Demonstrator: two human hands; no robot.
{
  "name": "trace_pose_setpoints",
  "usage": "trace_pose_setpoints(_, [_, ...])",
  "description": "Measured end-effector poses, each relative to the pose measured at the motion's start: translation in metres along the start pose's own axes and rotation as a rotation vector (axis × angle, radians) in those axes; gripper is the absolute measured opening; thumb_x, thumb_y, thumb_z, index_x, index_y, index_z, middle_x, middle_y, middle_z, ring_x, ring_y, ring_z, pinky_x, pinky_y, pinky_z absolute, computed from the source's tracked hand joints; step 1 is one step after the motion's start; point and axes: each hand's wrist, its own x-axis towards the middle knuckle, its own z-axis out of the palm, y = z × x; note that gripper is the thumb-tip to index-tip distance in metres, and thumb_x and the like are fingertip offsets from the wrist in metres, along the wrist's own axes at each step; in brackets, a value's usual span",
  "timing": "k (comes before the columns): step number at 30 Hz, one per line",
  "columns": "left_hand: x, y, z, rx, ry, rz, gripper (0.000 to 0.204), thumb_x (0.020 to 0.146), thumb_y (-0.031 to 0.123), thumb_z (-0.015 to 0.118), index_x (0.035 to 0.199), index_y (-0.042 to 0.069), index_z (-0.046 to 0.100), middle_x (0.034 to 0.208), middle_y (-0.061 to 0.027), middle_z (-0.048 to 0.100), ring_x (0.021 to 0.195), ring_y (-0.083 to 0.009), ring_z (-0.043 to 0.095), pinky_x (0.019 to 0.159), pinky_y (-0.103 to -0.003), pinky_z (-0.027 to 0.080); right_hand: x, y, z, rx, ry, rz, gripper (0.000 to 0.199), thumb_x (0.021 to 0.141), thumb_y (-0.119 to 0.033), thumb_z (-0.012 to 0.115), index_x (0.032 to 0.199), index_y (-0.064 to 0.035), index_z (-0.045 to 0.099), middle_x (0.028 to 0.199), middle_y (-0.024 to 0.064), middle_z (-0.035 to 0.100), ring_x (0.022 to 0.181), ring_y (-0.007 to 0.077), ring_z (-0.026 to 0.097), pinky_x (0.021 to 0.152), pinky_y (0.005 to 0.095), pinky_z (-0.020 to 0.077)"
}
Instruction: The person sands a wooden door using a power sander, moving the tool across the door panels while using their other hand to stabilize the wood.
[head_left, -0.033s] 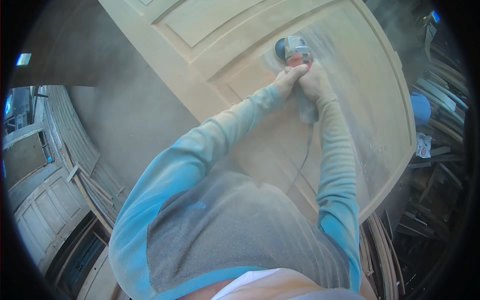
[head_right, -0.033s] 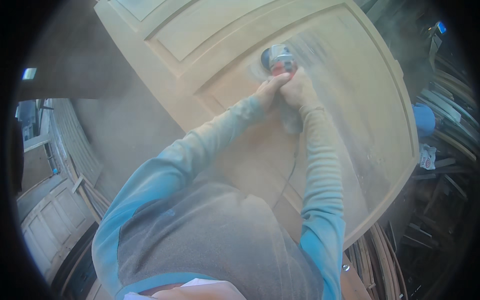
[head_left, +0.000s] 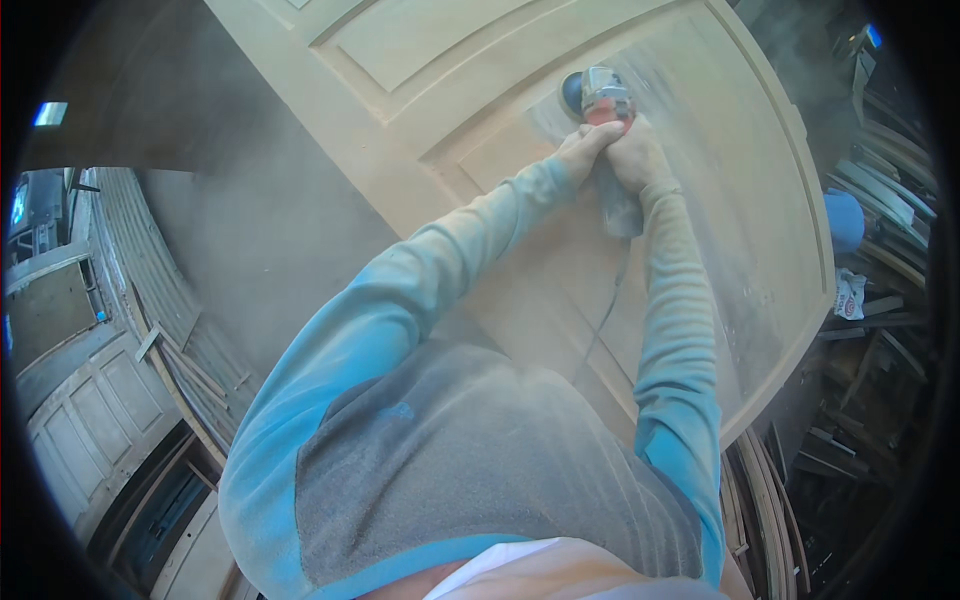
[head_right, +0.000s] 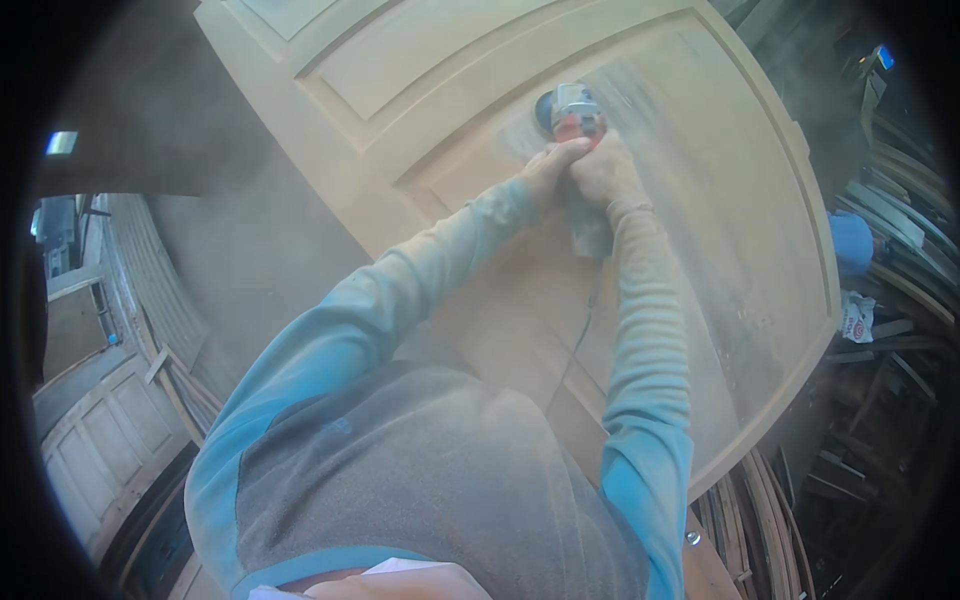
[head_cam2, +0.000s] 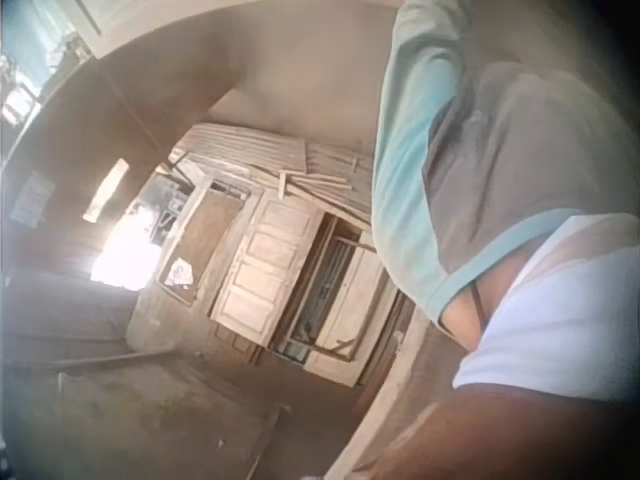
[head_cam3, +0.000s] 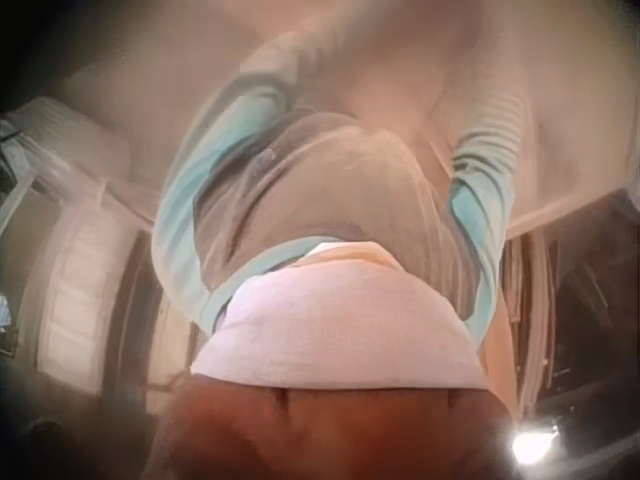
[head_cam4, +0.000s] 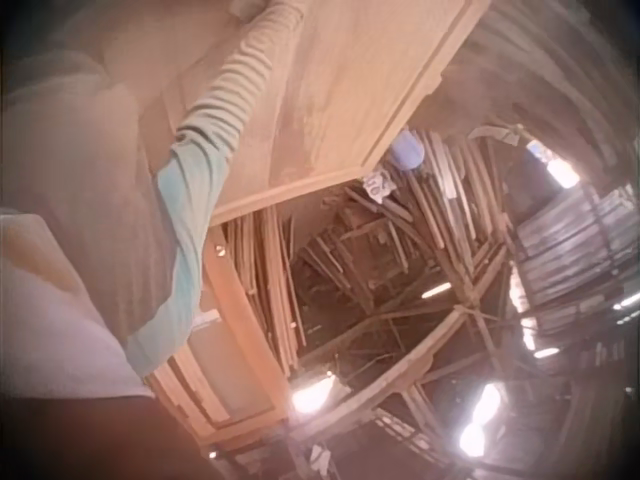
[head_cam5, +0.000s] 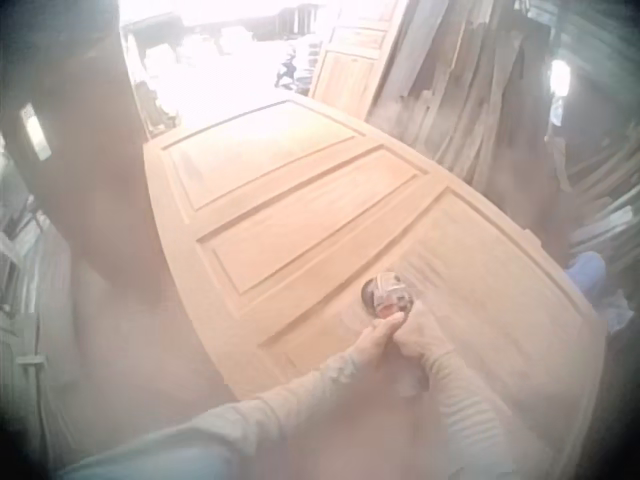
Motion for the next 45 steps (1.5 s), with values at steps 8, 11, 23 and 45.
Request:
trace_pose_setpoints(8, [-0.104,-0.028,-0.008,0.000,0.176,0.130,0.054,0.101,0.050,0.063,0.125,0.002,0.068,0.117,-0.0100,0.071,0.103,-0.0199,0.069,0.089,-0.035,0.056,-0.072,-0.036,0.025,-0.181,-0.091,-0.172,0.077,0.086,-0.041,0.076,0.137,0.0103,0.050,0.124,0.0345,0.067,0.118,0.0454,0.068,0.100,0.0462,0.0542])
trace_pose_setpoints(11, [-0.070,-0.025,-0.032,0.077,0.098,0.092,0.055,0.102,0.050,0.062,0.125,0.001,0.069,0.116,-0.0122,0.073,0.105,-0.0215,0.070,0.091,-0.037,0.057,-0.073,-0.047,0.029,-0.123,-0.157,-0.046,0.072,0.089,-0.038,0.071,0.138,0.0095,0.050,0.125,0.0353,0.067,0.122,0.0469,0.065,0.103,0.0468,0.0520])
trace_pose_setpoints(23, [-0.132,-0.009,-0.026,0.042,0.212,0.043,0.057,0.092,0.056,0.073,0.120,0.005,0.071,0.113,-0.0073,0.072,0.104,-0.0177,0.068,0.092,-0.034,0.053,-0.082,-0.042,0.058,-0.115,-0.202,-0.219,0.057,0.088,-0.027,0.072,0.128,0.0084,0.052,0.122,0.0377,0.066,0.118,0.0494,0.066,0.099,0.0516,0.0529])
trace_pose_setpoints(45, [-0.098,-0.026,-0.008,0.133,0.257,0.074,0.074,0.095,0.054,0.069,0.144,0.000,0.059,0.141,-0.0111,0.062,0.132,-0.0222,0.056,0.114,-0.037,0.041,-0.070,-0.035,0.012,-0.084,-0.255,-0.179,0.061,0.093,-0.027,0.065,0.139,0.0088,0.046,0.138,0.0375,0.058,0.130,0.0471,0.059,0.107,0.0477,0.0506])
